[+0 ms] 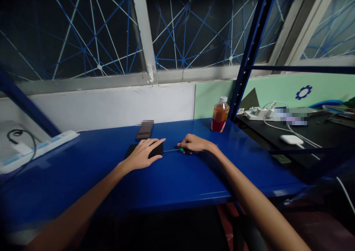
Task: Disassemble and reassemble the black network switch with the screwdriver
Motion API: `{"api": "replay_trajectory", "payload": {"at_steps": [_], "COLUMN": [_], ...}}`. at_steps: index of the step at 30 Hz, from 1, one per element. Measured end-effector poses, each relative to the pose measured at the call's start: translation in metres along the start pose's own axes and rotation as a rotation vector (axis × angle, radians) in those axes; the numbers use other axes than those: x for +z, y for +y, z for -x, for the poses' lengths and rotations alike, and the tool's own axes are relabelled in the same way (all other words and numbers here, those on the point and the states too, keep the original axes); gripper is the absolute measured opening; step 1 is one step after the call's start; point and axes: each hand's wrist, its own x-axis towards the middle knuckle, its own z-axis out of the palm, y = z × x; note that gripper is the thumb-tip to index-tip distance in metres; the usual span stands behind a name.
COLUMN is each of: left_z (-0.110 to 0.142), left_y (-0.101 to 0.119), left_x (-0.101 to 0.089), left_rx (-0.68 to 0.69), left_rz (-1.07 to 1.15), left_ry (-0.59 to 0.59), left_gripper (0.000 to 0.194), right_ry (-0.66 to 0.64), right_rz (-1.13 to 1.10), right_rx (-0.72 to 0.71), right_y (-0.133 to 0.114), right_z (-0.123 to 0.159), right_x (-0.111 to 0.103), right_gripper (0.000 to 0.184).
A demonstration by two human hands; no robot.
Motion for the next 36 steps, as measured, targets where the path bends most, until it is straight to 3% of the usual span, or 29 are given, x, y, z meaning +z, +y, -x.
{"api": "replay_trajectory", "payload": {"at_steps": [9,13,19,24,29,36], "left_z": [0.0010,0.0009,0.0000,-0.0004,-0.0003,-0.0002], "left_y": [-0.0005,-0.0003,0.0005,0.0001,-0.0009,0.0000], "left_x": [0.0013,0.0013,0.0002,0.0005,0.0010,0.0000], "left_rx": [0.001,0.002,0.006,0.002,0.006,0.012], "left_rz": [-0.006,-0.014,-0.021,-0.015,-0.010,-0.013], "left_ry": [0.004,0.010,0.007,0.003,0.001,0.001], "left_gripper": [0.058,0.058,0.058,0.059,0.059,0.057], "right_ry": [0.019,0.006,-0.085,0.017,0.005,0.028], "right_rz": [0.155,0.114,-0.022,0.067,0.025,0.114], "right_rx": [-0.102,-0.130,-0.046,-0.126,-0.172,-0.122], "right_y": [0.0004,0.0040,0.0013,-0.0002,0.0026,0.0054], "right_z": [0.0020,0.0014,0.0037,0.0028,0.0020,0.0007], "right_x": [-0.0038,-0.0033,0.0006,-0.0016,-0.0065,-0.0061], "right_gripper": [0.052,0.048,0.046,0.042,0.039,0.039]}}
